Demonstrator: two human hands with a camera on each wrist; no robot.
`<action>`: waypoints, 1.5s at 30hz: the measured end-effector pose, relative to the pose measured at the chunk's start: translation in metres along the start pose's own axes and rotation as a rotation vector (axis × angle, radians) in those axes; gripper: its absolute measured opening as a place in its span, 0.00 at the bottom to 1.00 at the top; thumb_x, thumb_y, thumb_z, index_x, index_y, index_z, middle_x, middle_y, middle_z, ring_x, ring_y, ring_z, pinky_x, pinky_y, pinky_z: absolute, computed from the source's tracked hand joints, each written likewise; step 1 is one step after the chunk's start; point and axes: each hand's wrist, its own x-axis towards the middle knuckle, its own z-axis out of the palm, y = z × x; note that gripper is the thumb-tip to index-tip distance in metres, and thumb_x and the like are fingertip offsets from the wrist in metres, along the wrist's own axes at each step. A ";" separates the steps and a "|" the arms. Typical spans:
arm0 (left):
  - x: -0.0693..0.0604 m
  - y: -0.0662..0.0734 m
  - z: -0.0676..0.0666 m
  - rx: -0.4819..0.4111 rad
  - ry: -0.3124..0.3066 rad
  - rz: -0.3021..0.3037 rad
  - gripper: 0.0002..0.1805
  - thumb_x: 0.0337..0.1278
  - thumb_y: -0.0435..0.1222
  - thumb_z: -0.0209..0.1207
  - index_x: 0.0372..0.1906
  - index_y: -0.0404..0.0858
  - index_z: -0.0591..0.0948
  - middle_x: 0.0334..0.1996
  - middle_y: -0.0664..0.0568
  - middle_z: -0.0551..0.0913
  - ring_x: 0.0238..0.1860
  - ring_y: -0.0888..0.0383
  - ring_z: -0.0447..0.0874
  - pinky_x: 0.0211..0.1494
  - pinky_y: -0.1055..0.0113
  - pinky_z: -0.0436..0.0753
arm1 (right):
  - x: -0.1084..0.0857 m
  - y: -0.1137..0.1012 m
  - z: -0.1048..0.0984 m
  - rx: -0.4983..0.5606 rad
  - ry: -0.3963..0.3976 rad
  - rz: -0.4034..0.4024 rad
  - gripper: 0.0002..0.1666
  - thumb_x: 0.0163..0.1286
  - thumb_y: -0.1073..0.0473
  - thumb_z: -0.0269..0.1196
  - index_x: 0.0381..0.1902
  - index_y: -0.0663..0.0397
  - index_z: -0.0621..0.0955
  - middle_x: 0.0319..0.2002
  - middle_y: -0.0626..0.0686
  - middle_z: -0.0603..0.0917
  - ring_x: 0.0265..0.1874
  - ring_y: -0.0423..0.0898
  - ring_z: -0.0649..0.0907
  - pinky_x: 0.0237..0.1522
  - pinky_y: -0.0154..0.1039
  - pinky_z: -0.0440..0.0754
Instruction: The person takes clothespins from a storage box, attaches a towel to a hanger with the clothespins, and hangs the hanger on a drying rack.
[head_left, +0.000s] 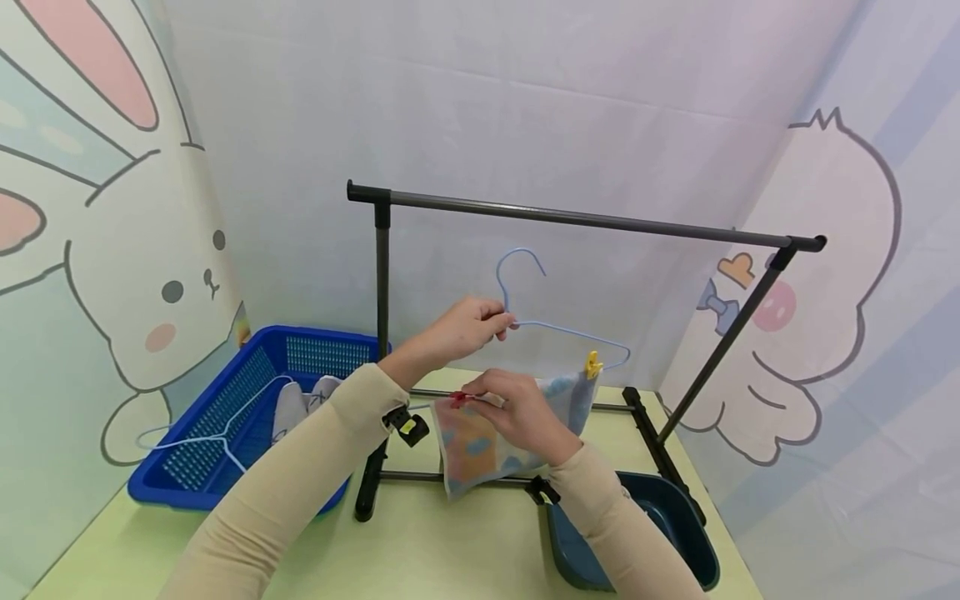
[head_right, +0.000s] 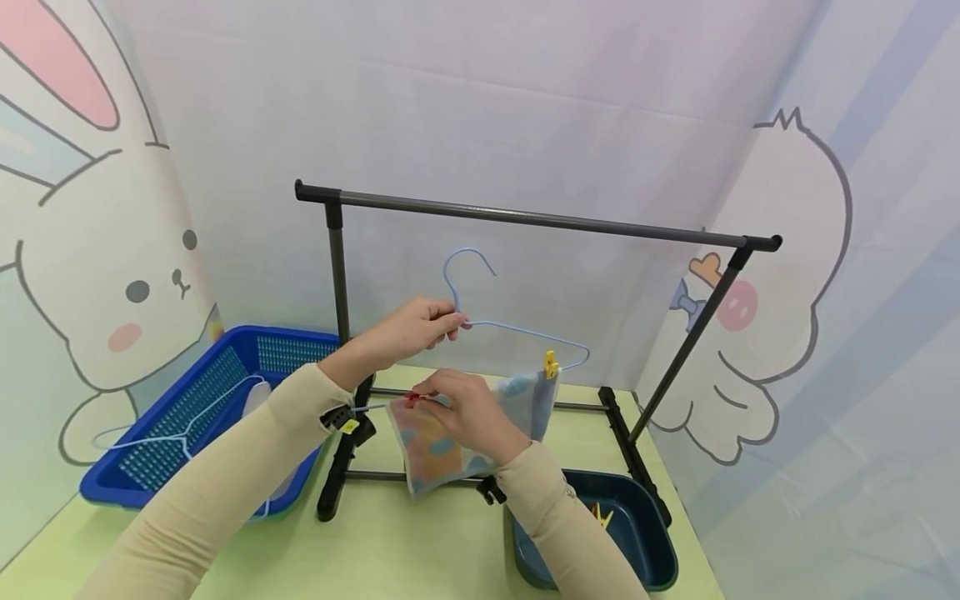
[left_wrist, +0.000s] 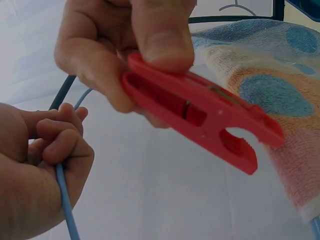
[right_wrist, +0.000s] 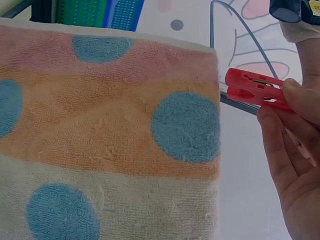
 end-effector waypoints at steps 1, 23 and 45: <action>0.000 0.000 0.000 -0.001 0.001 -0.003 0.15 0.72 0.40 0.47 0.35 0.36 0.80 0.20 0.50 0.70 0.14 0.59 0.55 0.22 0.69 0.60 | 0.000 0.000 0.000 -0.005 -0.005 0.006 0.09 0.57 0.70 0.68 0.35 0.54 0.83 0.35 0.49 0.84 0.36 0.38 0.83 0.34 0.39 0.80; 0.000 0.001 0.001 -0.016 0.001 -0.025 0.15 0.72 0.40 0.47 0.35 0.37 0.80 0.20 0.51 0.70 0.15 0.59 0.57 0.24 0.68 0.62 | 0.005 0.004 0.010 -0.021 -0.070 0.035 0.10 0.56 0.70 0.69 0.37 0.57 0.83 0.34 0.49 0.84 0.35 0.38 0.83 0.39 0.31 0.79; 0.002 0.002 0.001 -0.010 -0.003 -0.012 0.15 0.72 0.39 0.47 0.34 0.36 0.80 0.19 0.49 0.71 0.15 0.59 0.57 0.26 0.68 0.64 | 0.010 -0.001 0.012 -0.148 -0.101 -0.011 0.10 0.57 0.69 0.68 0.38 0.59 0.83 0.34 0.51 0.83 0.33 0.41 0.82 0.39 0.30 0.78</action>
